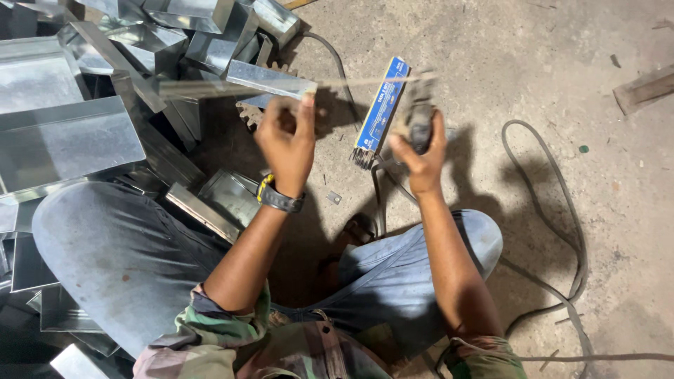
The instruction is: The person welds metal pieces together by hand using a manual arc welder. They hold the metal components against a large gear on the floor and apply the welding rod to create joints, resulting in bright sparks and flares.
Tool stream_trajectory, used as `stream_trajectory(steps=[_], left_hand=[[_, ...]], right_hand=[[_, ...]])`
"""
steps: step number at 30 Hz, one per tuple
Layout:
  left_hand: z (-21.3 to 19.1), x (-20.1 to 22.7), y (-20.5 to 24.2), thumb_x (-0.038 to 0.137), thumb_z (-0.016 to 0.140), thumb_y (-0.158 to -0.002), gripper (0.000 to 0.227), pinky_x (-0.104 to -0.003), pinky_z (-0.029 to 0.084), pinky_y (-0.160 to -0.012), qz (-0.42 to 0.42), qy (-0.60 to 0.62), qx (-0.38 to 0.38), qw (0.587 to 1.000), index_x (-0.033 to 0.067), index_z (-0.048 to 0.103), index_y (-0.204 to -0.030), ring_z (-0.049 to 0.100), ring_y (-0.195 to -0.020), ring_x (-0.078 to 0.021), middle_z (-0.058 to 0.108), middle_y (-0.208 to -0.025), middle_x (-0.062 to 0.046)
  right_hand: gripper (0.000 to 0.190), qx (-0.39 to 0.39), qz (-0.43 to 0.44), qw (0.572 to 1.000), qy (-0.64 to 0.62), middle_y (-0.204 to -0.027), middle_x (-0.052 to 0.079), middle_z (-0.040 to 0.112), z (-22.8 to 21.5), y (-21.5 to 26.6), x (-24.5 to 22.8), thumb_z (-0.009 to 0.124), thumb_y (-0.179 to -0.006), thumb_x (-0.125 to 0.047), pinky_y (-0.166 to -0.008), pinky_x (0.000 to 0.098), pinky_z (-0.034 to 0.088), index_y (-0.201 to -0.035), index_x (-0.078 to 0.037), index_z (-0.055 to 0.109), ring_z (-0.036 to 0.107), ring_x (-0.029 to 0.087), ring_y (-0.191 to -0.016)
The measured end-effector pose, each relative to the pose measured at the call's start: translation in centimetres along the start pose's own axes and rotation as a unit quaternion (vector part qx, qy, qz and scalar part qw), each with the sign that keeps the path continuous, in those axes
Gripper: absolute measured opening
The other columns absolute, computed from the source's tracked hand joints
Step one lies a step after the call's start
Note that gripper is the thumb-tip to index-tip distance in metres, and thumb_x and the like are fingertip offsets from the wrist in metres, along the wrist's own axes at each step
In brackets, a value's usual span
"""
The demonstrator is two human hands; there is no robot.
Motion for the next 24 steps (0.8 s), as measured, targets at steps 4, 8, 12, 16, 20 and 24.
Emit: stream_trajectory(steps=[4, 8, 12, 16, 20, 24], left_hand=[[-3.4, 2.8, -0.9, 0.025, 0.075, -0.092, 0.025, -0.047, 0.044, -0.094, 0.526, -0.154, 0.192, 0.814, 0.0074, 0.063, -0.104, 0.060, -0.105, -0.0279, 0.068, -0.105, -0.012], [-5.7, 2.6, -3.8, 0.027, 0.079, -0.091, 0.024, -0.046, 0.041, -0.096, 0.537, -0.286, 0.128, 0.783, 0.0084, 0.071, -0.104, 0.060, -0.101, -0.0263, 0.068, -0.100, -0.007], [-5.8, 0.3, -4.6, 0.026, 0.085, -0.100, 0.021, -0.042, 0.038, -0.080, 0.467, -0.284, 0.040, 0.836, 0.0094, 0.072, -0.099, 0.059, -0.086, -0.0251, 0.068, -0.091, -0.005], [-5.5, -1.4, -4.9, 0.019, 0.084, -0.095, 0.019, -0.041, 0.037, -0.076, 0.450, -0.247, 0.106, 0.852, 0.0086, 0.070, -0.089, 0.057, -0.077, -0.0245, 0.065, -0.080, -0.004], [-5.5, -3.1, -6.0, 0.014, 0.082, -0.094, 0.013, -0.039, 0.037, -0.074, 0.410, -0.222, 0.173, 0.867, 0.0099, 0.071, -0.087, 0.056, -0.071, -0.0211, 0.067, -0.078, -0.002], [-6.0, -4.1, -6.8, 0.012, 0.080, -0.093, 0.007, -0.038, 0.039, -0.079, 0.406, -0.198, 0.212, 0.866, 0.0094, 0.073, -0.091, 0.058, -0.075, -0.0206, 0.066, -0.079, -0.003]], right_hand=[[0.055, 0.040, 0.066, 0.992, -0.104, -0.096, 0.006, 0.066, -2.5, -0.8, -0.9, 0.080, -0.080, -0.013, -0.080, 0.0334, 0.058, -0.127, -0.006, 0.053, 0.067, 0.017, -0.083], [0.050, 0.009, 0.052, 0.995, -0.088, -0.097, 0.008, 0.067, -4.1, -0.8, -2.0, 0.077, -0.079, -0.006, -0.082, 0.0328, 0.057, -0.125, -0.004, 0.057, 0.067, 0.017, -0.086], [0.047, 0.034, 0.067, 0.992, -0.096, -0.095, 0.007, 0.066, -4.4, -0.5, -1.6, 0.076, -0.080, -0.003, -0.080, 0.0323, 0.055, -0.123, -0.004, 0.057, 0.065, 0.017, -0.084], [0.054, -0.006, 0.054, 0.996, -0.073, -0.103, 0.010, 0.067, -3.7, -0.5, -1.1, 0.076, -0.079, -0.003, -0.090, 0.0354, 0.058, -0.128, -0.005, 0.052, 0.069, 0.020, -0.093], [0.060, -0.074, 0.040, 0.995, -0.047, -0.110, 0.011, 0.066, -1.4, 0.9, 0.1, 0.077, -0.083, -0.004, -0.097, 0.0425, 0.061, -0.131, -0.008, 0.041, 0.073, 0.024, -0.101], [0.068, -0.076, 0.024, 0.995, -0.059, -0.104, 0.011, 0.064, 1.8, 4.1, 0.6, 0.079, -0.081, -0.004, -0.083, 0.0434, 0.067, -0.132, -0.007, 0.035, 0.073, 0.023, -0.090]])
Point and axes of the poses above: each hand's wrist, its own y-axis away from the middle knuckle, its own z-axis out of the palm, x = y × z, the point moved 1 cm from there along -y, towards the middle knuckle
